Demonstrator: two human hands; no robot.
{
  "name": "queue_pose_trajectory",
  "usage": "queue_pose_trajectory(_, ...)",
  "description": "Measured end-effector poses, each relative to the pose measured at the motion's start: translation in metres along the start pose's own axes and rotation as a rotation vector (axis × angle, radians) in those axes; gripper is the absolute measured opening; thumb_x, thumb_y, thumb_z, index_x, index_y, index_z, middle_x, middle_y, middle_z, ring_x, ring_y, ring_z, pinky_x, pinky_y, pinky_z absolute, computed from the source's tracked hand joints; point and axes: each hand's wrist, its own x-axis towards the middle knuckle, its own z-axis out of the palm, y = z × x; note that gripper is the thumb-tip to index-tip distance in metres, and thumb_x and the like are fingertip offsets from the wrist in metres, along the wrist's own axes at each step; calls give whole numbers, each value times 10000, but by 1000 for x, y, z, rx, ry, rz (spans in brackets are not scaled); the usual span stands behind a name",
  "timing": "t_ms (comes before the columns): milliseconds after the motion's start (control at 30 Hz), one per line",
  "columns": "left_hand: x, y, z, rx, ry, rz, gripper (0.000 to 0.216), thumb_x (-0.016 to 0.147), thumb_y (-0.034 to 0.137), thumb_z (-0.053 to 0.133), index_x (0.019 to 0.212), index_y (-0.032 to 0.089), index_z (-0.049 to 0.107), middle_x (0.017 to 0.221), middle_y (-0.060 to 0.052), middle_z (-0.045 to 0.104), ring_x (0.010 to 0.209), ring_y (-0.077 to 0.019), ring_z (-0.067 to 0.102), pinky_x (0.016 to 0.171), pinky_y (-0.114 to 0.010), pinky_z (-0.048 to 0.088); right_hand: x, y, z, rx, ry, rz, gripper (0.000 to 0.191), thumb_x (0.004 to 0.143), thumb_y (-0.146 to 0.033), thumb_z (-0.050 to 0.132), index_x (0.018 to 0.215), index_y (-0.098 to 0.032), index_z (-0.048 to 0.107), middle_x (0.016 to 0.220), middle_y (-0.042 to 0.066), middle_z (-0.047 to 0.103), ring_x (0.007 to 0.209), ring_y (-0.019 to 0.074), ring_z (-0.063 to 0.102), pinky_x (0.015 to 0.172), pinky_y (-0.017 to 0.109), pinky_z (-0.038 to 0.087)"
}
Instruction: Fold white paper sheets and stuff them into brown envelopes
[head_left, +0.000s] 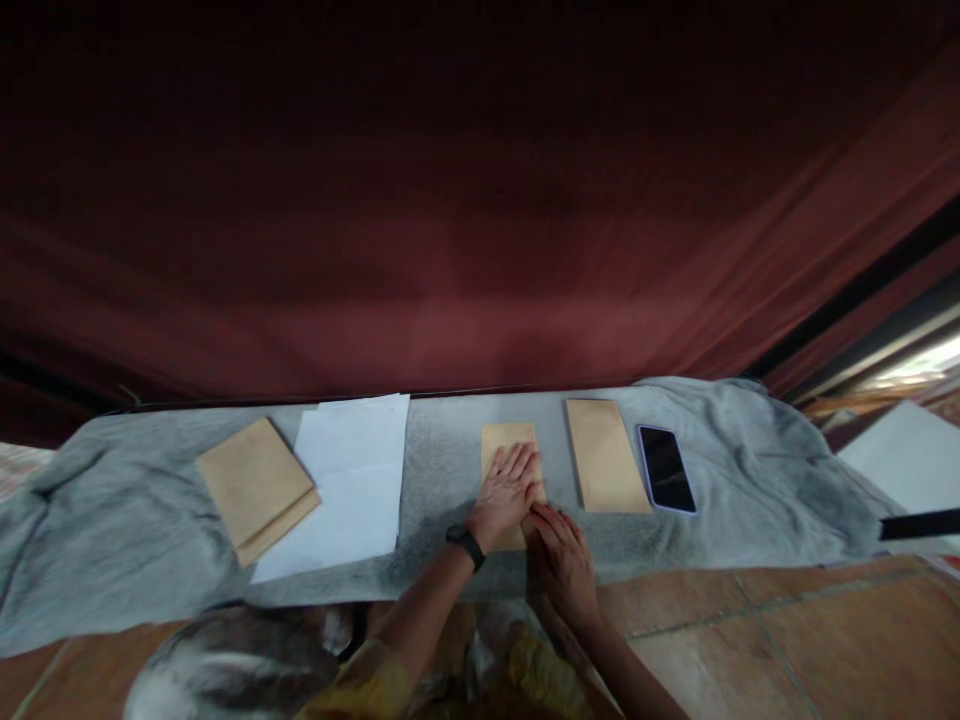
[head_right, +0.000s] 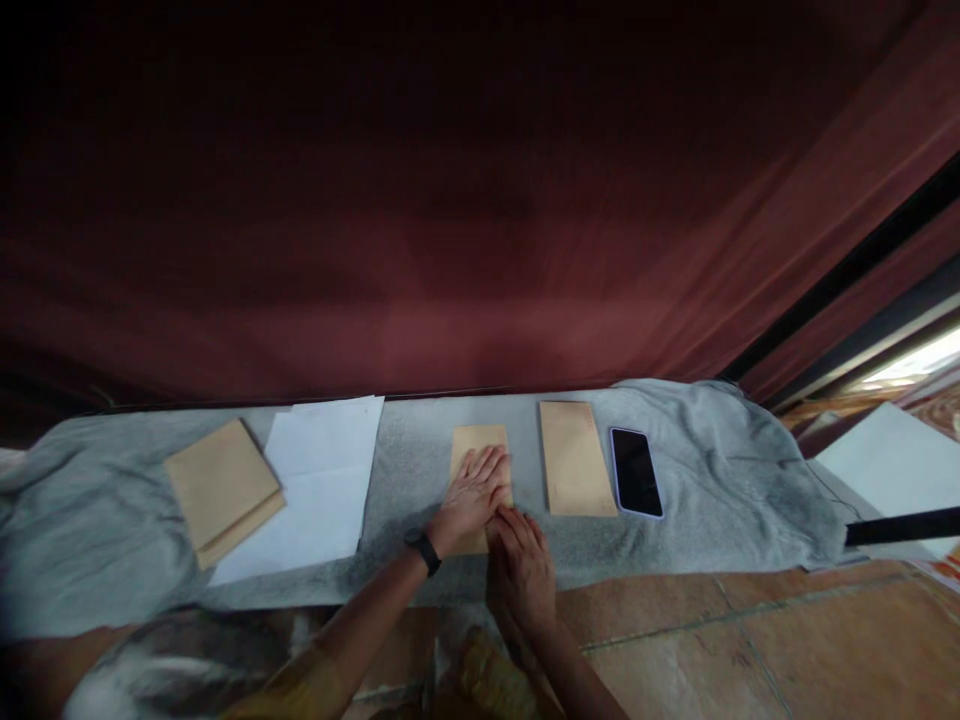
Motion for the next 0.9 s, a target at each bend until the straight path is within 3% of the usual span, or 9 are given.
queue_pose_trajectory(467, -55, 24, -21, 6, 38, 22, 492, 1040, 308, 338, 1512, 181, 395, 1601, -79, 394, 1507, -201, 289, 1253, -461, 193, -1, 0, 2, -5, 4, 20, 327, 939, -106, 378, 1127, -217, 622, 1182, 78, 671, 1172, 212, 586, 1063, 417, 444)
queue_pose_trajectory(900, -104, 33, -33, 76, 10, 113, 591, 1048, 441, 352, 1577, 190, 272, 1630, -53, 337, 1514, -181, 270, 1255, -407, 180, -5, 7, 7, 10, -10, 22, 438, 937, -125, 362, 1320, -208, 557, 1305, 90, 635, 1243, 222, 560, 1070, 431, 426)
